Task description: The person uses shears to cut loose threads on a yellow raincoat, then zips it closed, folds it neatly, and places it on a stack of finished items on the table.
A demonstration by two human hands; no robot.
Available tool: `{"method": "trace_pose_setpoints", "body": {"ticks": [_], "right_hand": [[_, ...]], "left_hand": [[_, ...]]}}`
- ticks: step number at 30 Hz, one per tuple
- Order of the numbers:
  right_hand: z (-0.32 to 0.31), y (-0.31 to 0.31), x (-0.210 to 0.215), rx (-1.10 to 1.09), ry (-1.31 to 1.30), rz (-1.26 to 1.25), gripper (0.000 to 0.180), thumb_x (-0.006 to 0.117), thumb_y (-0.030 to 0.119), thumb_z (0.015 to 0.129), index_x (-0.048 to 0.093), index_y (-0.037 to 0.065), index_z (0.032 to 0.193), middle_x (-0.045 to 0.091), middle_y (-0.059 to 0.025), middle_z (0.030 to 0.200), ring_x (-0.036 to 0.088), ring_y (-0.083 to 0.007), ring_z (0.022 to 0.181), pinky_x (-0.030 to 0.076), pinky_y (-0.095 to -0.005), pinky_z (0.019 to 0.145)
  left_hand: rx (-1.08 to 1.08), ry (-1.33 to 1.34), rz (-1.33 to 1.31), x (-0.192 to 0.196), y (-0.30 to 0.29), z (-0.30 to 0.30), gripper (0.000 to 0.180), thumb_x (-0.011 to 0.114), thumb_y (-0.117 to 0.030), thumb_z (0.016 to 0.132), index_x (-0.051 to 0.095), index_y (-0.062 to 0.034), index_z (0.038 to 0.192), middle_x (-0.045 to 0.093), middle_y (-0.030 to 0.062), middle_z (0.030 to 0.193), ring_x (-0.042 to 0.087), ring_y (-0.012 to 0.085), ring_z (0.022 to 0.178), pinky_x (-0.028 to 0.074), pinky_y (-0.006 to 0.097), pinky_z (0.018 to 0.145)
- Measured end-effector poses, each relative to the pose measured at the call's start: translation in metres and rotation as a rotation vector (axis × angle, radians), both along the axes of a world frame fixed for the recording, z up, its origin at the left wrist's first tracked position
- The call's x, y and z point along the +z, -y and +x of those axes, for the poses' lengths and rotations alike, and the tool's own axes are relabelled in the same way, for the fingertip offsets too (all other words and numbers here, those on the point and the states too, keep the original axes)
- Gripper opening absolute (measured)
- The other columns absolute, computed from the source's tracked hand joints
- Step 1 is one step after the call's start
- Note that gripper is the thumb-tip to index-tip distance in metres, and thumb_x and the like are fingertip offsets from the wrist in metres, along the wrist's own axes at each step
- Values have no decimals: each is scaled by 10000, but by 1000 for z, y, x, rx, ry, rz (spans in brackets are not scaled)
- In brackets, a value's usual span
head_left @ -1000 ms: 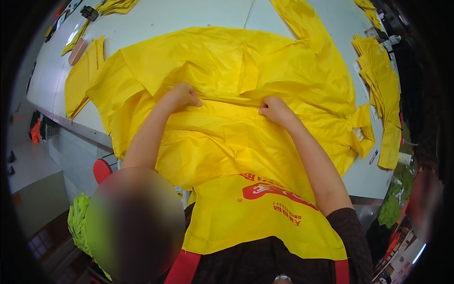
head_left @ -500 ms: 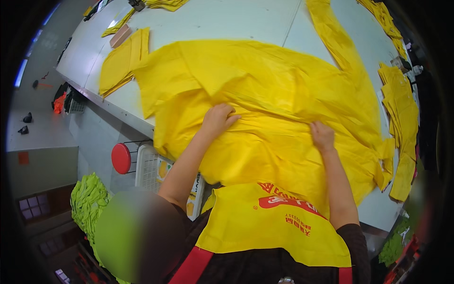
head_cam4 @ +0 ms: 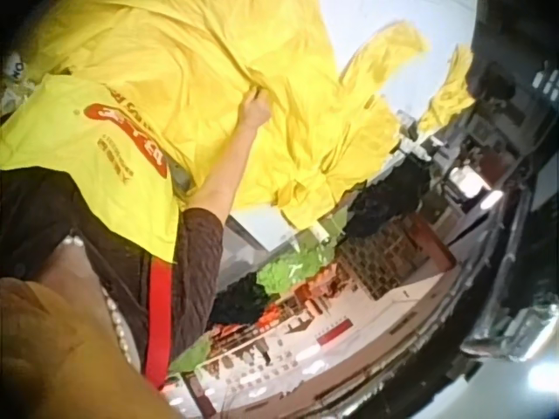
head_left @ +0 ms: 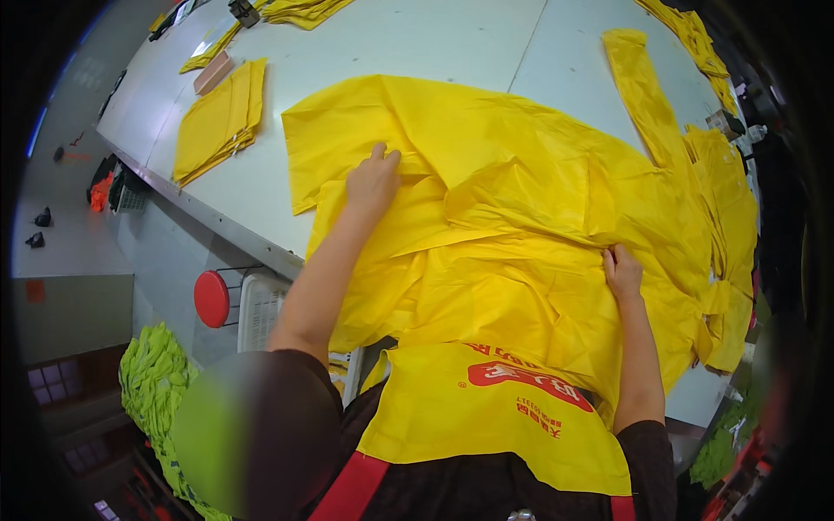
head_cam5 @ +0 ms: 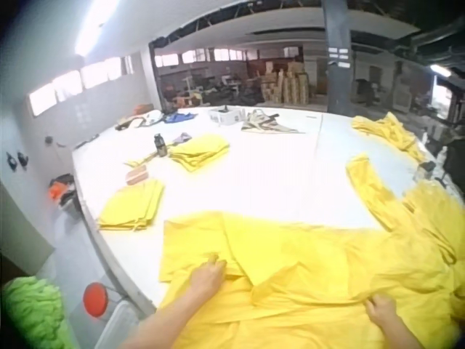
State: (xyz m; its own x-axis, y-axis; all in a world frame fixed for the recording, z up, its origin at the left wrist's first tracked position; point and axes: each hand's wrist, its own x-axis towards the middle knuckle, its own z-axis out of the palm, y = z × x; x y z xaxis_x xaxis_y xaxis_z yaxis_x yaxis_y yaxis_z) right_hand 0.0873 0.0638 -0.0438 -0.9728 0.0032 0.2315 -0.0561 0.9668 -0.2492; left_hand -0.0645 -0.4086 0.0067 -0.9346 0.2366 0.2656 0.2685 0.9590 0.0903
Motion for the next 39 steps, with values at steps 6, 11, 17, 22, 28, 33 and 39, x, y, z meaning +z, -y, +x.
{"method": "trace_pose_setpoints", "body": {"ticks": [6,11,17,22,28,33,39], "right_hand": [[2,3,-1,-15,-3,-18,175,584,228,821,560,67,754,595,-135,651,577,-319,594,454,-398,538],[-3,3,-2,-6,38,1,163,579,216,823,561,61,776,602,-144,688,583,-323,624,454,-405,554],[-16,51,20,241,-145,0,102,622,114,763,557,49,807,580,-124,742,558,-311,692,447,-392,622],[-50,192,46,629,-92,-373,315,630,53,725,555,21,1030,575,-150,992,548,-316,931,458,-374,808],[-95,277,10,740,-27,-408,361,614,96,749,552,32,1098,557,-145,1112,507,-314,1058,424,-390,896],[-117,279,-6,597,328,-419,185,561,202,817,630,75,933,621,-100,978,562,-297,940,454,-398,801],[-118,289,2,318,376,-535,222,529,273,829,639,85,871,641,-114,847,596,-308,842,470,-406,721]], "left_hand": [[-167,-238,237,24,69,-54,142,514,-116,824,603,-99,933,631,87,904,607,280,824,489,374,666],[-161,55,-145,27,115,-17,31,535,-76,781,543,-68,810,577,106,792,578,304,750,477,400,657],[-223,-107,226,26,57,57,299,605,-62,740,575,-35,1036,598,148,893,571,309,826,471,390,704],[-150,307,489,-9,7,95,215,614,-182,793,617,-47,961,625,145,881,589,309,839,474,383,719],[-66,351,573,-30,1,96,167,578,-164,820,624,-39,920,622,160,860,601,323,778,480,385,686],[-77,264,568,-21,-15,76,159,611,-117,807,613,6,908,615,169,819,601,308,737,478,355,662],[-123,274,582,-43,-10,29,145,646,-120,780,644,-1,862,618,149,780,603,274,714,476,332,648]]}}
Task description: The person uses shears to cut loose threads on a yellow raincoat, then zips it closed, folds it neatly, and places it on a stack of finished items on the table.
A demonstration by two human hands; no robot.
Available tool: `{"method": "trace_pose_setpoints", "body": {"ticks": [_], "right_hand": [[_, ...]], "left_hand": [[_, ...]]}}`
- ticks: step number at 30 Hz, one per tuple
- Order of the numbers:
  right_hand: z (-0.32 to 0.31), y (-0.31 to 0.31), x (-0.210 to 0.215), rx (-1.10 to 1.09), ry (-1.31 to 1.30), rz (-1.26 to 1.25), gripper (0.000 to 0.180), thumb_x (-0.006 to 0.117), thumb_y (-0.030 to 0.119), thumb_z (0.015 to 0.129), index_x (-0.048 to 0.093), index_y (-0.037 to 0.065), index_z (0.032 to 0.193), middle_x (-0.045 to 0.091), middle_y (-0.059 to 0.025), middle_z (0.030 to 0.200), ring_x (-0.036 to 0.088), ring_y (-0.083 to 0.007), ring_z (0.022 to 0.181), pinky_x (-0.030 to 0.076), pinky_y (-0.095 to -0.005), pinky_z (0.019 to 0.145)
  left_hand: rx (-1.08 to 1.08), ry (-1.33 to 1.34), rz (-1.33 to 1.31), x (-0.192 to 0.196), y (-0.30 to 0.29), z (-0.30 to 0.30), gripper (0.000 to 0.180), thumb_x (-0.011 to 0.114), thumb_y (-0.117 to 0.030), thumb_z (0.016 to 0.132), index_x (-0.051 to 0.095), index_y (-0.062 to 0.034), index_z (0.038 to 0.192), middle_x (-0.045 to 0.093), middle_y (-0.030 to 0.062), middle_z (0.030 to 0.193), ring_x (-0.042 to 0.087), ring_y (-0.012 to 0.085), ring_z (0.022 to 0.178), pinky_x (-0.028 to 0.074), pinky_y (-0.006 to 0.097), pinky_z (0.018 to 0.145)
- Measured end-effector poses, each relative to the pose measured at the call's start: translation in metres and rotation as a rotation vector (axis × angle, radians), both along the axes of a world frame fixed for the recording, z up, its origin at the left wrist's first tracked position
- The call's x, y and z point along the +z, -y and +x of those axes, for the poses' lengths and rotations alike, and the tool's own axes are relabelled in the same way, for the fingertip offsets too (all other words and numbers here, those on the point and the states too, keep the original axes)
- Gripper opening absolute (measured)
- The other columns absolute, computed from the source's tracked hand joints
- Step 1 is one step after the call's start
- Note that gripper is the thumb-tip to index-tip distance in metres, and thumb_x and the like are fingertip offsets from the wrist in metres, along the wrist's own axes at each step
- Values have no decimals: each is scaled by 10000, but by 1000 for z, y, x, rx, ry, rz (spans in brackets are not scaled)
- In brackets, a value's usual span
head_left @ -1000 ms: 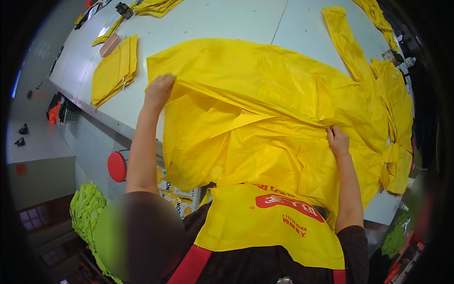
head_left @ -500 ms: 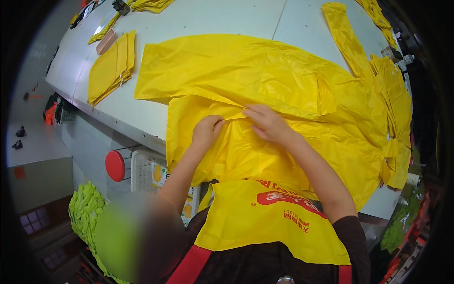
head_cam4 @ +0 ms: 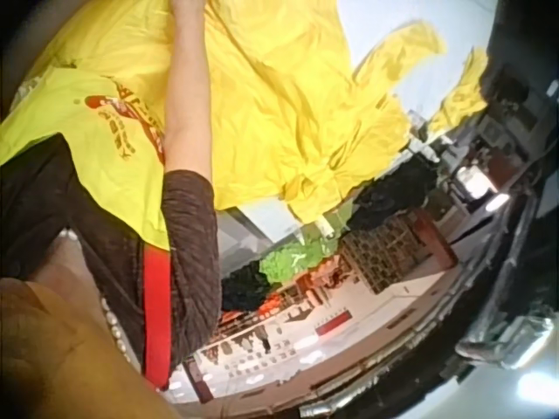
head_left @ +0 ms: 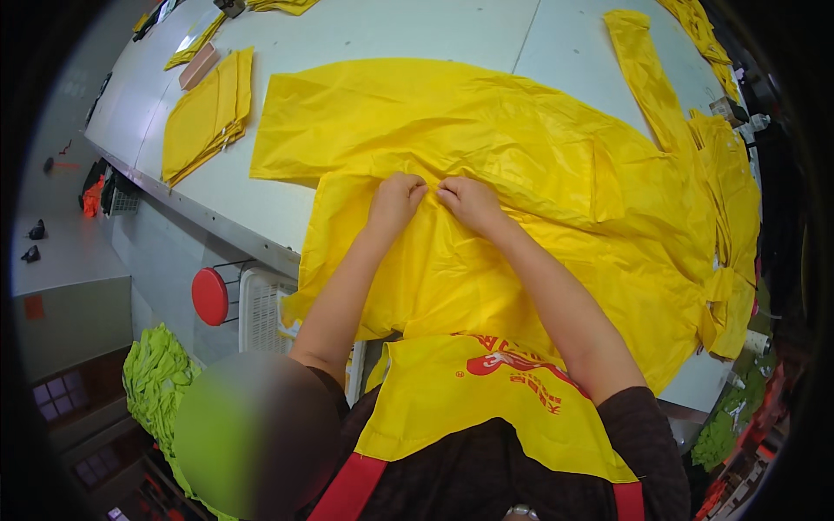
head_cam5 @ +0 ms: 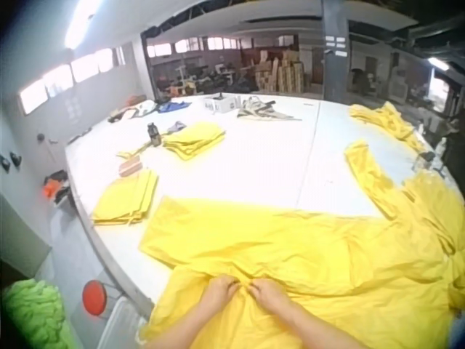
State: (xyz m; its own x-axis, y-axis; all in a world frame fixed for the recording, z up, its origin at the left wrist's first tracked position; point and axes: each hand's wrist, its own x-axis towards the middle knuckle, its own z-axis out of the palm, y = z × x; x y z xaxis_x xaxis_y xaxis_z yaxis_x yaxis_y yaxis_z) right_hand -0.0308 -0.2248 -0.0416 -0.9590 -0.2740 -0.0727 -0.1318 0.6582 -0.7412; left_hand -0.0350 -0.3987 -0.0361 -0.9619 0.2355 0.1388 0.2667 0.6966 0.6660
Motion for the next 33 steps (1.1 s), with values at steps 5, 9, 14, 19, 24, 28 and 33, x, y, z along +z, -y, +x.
{"method": "trace_pose_setpoints", "body": {"ticks": [5,9,14,19,24,28,33], "right_hand": [[-10,8,11,-108,150,143,233,550,297,797,647,98,870,650,-118,848,608,-302,839,472,-423,715],[-16,12,16,-108,213,222,239,551,301,792,656,108,886,655,-120,892,615,-299,856,476,-425,725],[-28,15,17,-80,307,297,281,572,311,791,659,78,923,647,-136,955,616,-300,895,482,-422,749],[-33,11,7,-22,255,287,277,574,267,789,653,39,926,638,-170,974,610,-321,918,487,-426,762],[33,-34,0,-13,-322,2,286,643,200,730,614,47,970,596,-144,1026,533,-325,989,435,-399,846],[157,-159,39,-262,-680,104,296,637,106,747,595,55,1036,567,-137,1072,494,-318,1086,383,-425,952],[344,-314,34,-1202,-434,536,557,684,134,706,464,-9,1197,508,-220,1154,456,-387,1094,329,-448,971]], "left_hand": [[20,199,181,-20,5,-12,165,675,-130,764,665,-1,866,646,98,780,589,172,689,464,280,638],[107,400,228,-16,4,-17,184,679,-160,744,669,3,830,651,105,713,583,156,618,465,286,601],[118,493,146,-17,6,-27,193,696,-194,727,636,-11,720,599,51,619,515,112,552,422,279,520],[15,392,55,-17,6,-35,203,688,-202,728,606,-23,679,566,25,591,486,110,536,404,288,497],[20,335,78,-22,19,-35,223,691,-193,736,647,25,755,635,60,694,559,124,636,444,267,596],[194,267,94,-12,73,-41,200,669,-169,744,648,29,772,624,62,693,547,134,646,436,269,623],[539,-19,-394,13,99,-35,272,660,-121,731,614,26,956,618,132,930,575,226,842,464,345,735]]}}
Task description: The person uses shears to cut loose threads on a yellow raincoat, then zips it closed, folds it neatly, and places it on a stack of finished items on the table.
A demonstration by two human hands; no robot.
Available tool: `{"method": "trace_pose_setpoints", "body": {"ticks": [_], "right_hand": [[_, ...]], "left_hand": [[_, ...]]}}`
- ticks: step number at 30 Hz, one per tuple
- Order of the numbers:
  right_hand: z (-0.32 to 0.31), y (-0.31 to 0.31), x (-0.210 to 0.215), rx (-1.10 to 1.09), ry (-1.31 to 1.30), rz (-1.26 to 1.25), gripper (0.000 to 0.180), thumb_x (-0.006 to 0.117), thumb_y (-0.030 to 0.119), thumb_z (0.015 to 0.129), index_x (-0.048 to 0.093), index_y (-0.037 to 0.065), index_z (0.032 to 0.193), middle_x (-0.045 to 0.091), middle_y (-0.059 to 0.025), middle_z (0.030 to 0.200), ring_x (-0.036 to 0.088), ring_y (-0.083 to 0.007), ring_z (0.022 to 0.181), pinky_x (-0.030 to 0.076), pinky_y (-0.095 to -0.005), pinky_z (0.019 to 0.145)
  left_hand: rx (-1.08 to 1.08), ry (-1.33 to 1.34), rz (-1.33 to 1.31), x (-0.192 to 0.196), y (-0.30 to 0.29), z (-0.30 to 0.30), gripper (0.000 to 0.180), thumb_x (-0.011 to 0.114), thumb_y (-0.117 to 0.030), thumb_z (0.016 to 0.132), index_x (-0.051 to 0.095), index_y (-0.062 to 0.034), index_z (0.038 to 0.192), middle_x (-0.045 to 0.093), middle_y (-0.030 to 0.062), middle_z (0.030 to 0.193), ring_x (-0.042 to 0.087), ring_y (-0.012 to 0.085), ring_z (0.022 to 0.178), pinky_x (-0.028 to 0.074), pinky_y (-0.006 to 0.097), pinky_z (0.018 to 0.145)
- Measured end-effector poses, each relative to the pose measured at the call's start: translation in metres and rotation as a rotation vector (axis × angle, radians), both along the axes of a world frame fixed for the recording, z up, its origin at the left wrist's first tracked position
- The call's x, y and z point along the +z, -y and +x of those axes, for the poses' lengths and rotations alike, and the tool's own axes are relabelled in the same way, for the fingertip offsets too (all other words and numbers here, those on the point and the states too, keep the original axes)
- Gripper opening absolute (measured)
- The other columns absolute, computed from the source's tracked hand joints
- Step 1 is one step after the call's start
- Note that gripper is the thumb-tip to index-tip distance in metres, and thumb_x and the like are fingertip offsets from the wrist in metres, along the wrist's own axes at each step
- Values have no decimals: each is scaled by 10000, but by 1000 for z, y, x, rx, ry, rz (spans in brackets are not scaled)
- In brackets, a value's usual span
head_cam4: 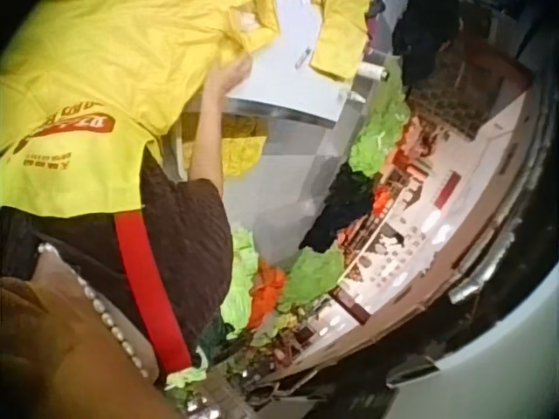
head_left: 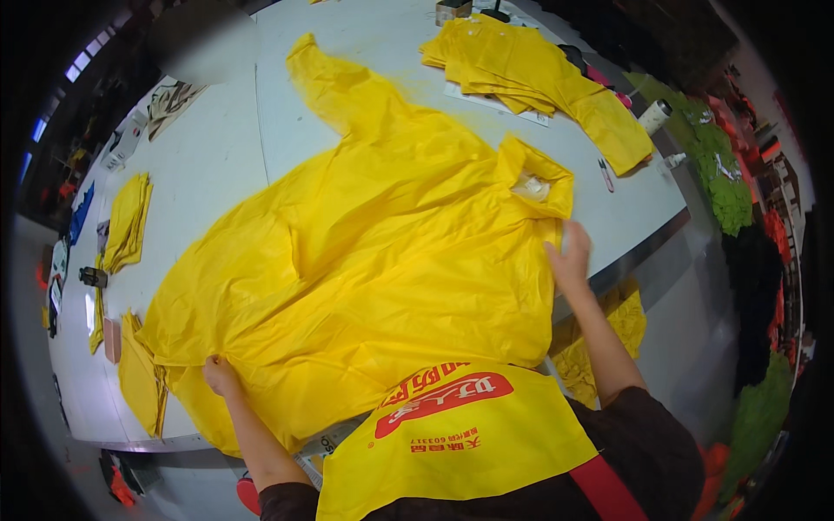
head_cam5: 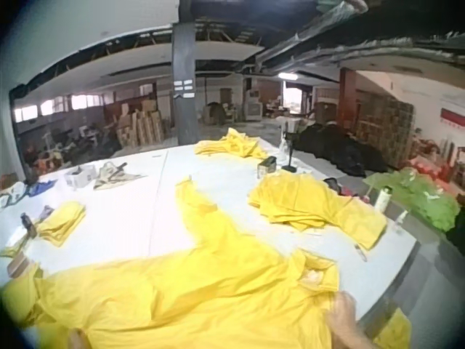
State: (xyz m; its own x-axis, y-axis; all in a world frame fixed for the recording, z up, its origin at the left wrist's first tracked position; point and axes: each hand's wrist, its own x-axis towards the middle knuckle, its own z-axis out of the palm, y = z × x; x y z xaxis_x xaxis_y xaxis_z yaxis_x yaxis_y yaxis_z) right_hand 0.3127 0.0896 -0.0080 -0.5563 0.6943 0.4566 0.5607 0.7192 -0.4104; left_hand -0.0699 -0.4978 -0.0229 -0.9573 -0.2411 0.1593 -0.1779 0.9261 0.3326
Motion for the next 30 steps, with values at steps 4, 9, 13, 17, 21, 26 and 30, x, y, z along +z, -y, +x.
{"method": "trace_pose_setpoints", "body": {"ticks": [4,9,13,17,21,26,30], "right_hand": [[37,-25,-33,-279,-226,-942,802,687,263,782,218,-31,1363,464,-218,1232,502,-302,1079,407,-368,906],[-36,7,-19,-68,-904,-1602,589,680,98,756,360,-2,1240,539,-157,1129,553,-255,1014,497,-380,802],[-84,92,63,214,-921,-1312,519,652,82,765,393,-3,1206,501,-120,1165,519,-223,1041,451,-351,863],[-58,129,91,879,-360,-1135,488,628,158,799,429,-13,1210,497,-122,1168,474,-220,1083,362,-333,949],[-52,107,74,1083,136,-179,591,614,364,807,431,19,1250,418,-203,1280,389,-342,1200,295,-403,1012],[-83,23,-17,730,-224,-526,710,617,315,808,283,-12,1342,338,-227,1352,297,-375,1275,267,-459,1029],[-154,3,-1,349,-253,-15,732,625,254,790,247,-4,1361,301,-250,1371,225,-425,1291,217,-490,1036]], "left_hand": [[-462,-382,-72,-5,-71,10,358,635,-111,748,575,-13,1087,572,164,1089,528,315,1016,435,420,848],[-867,692,906,29,-285,142,357,621,-149,815,538,-10,1133,618,71,868,592,138,711,482,260,636],[-1021,986,957,83,-348,250,841,714,-233,749,198,-46,1386,446,165,1255,515,208,1072,479,343,818],[-1334,450,1235,45,-338,279,651,642,-202,799,308,-27,1329,447,143,1246,506,238,1083,397,310,926],[-453,655,1622,73,-298,264,238,498,-62,839,570,-6,1059,609,64,971,574,164,936,444,294,824],[-781,395,1610,146,-242,237,238,484,-92,871,563,14,1070,607,100,1041,584,182,916,463,307,792],[-957,301,1672,194,-159,236,213,559,-120,823,576,23,981,596,107,949,566,158,846,456,301,717]]}}
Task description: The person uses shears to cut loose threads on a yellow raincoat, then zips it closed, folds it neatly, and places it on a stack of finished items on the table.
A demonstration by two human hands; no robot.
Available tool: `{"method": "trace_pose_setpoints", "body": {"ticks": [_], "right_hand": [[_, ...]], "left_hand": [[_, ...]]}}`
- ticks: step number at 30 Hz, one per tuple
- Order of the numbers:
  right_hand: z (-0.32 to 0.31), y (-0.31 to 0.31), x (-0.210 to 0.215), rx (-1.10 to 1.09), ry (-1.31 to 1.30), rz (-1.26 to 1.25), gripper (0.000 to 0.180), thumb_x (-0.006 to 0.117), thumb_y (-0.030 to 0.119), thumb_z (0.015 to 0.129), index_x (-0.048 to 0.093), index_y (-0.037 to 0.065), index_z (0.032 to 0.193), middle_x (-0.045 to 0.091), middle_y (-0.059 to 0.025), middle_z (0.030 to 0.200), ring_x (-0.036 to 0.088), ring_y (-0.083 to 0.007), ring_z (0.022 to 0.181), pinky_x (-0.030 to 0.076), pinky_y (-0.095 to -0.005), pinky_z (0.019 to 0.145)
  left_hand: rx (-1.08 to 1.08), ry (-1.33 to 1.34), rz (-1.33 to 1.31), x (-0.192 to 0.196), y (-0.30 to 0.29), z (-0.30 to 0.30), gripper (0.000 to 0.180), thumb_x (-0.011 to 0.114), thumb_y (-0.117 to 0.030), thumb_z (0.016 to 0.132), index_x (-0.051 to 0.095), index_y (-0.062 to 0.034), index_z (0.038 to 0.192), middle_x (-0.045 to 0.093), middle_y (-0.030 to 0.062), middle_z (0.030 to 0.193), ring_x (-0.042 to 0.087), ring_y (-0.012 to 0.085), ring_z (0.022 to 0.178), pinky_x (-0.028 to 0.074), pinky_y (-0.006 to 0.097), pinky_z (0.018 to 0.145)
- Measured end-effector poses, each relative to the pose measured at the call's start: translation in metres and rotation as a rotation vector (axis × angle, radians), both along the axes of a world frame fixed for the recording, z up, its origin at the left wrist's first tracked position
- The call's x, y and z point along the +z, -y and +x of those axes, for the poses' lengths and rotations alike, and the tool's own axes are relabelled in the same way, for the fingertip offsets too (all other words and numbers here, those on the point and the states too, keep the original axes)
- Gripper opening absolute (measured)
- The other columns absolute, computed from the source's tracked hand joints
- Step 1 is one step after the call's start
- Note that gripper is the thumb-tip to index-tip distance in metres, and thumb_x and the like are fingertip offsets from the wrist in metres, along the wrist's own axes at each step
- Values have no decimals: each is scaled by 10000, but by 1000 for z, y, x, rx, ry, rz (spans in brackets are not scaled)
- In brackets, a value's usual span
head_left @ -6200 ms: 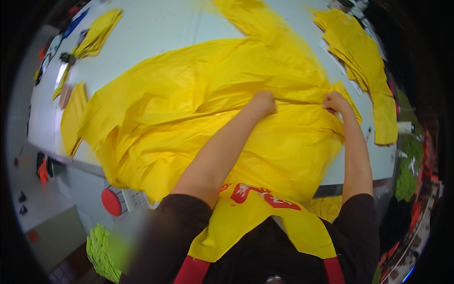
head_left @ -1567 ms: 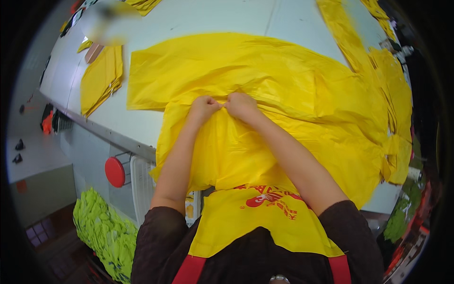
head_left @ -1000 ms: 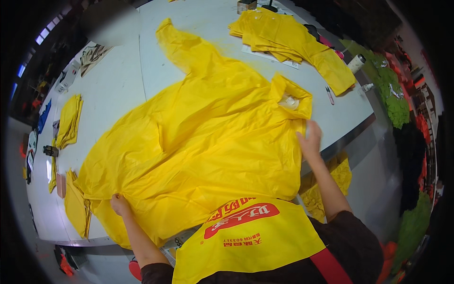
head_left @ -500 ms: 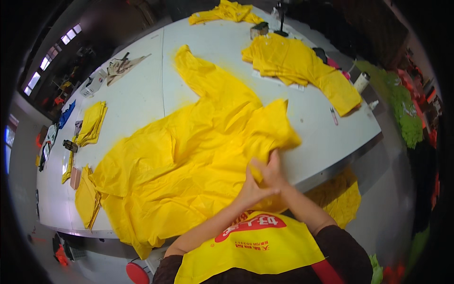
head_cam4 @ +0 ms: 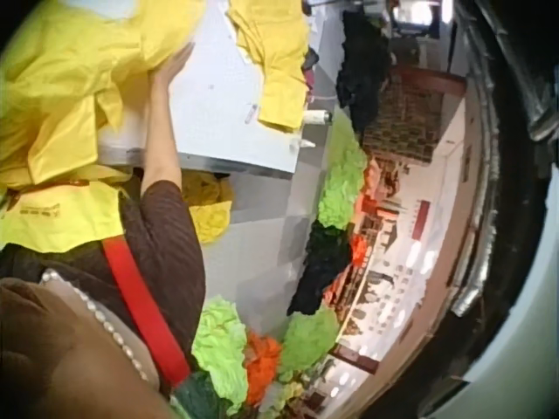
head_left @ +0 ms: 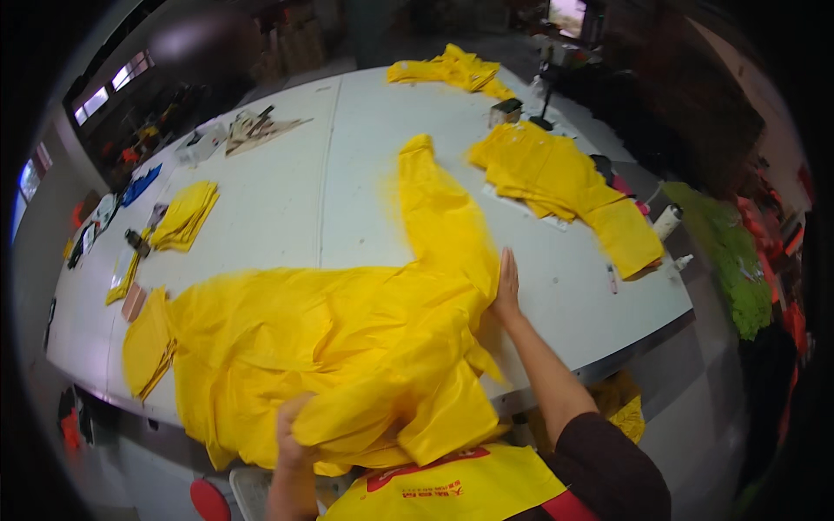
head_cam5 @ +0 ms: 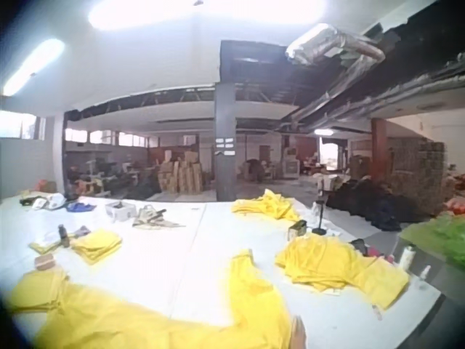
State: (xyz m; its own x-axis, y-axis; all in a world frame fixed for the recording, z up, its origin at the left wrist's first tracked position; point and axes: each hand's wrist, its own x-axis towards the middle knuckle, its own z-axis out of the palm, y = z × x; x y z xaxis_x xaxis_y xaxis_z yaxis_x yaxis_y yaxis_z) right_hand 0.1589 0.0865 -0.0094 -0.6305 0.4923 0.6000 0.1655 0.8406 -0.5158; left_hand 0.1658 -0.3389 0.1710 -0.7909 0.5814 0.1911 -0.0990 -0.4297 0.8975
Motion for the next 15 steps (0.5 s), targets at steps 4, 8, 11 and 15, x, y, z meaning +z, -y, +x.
{"method": "trace_pose_setpoints", "body": {"ticks": [4,8,11,15], "right_hand": [[-34,1,49,349,0,242,397,663,190,746,514,92,1101,462,-165,1262,340,-414,1209,249,-482,997],[-24,51,127,801,366,-13,192,642,144,739,544,79,890,592,-131,992,550,-358,937,424,-409,807],[17,123,202,1202,566,-204,266,618,125,745,505,60,977,585,-167,762,583,-347,730,469,-370,623],[88,192,271,2142,875,-263,288,459,159,881,372,-5,1102,510,-251,660,534,-426,674,421,-467,590]], "left_hand": [[772,-734,-560,4,116,23,250,604,-165,806,563,9,981,588,121,944,562,190,819,458,327,698],[1255,-322,-611,33,246,46,250,550,-200,842,561,-10,1003,595,138,978,579,277,896,468,379,739],[1482,84,-650,25,346,54,244,535,-207,848,566,-21,1002,597,144,989,580,301,918,468,390,752],[1570,321,-848,-3,443,62,238,540,-208,845,569,-30,1000,594,143,979,573,305,908,462,390,750]]}}
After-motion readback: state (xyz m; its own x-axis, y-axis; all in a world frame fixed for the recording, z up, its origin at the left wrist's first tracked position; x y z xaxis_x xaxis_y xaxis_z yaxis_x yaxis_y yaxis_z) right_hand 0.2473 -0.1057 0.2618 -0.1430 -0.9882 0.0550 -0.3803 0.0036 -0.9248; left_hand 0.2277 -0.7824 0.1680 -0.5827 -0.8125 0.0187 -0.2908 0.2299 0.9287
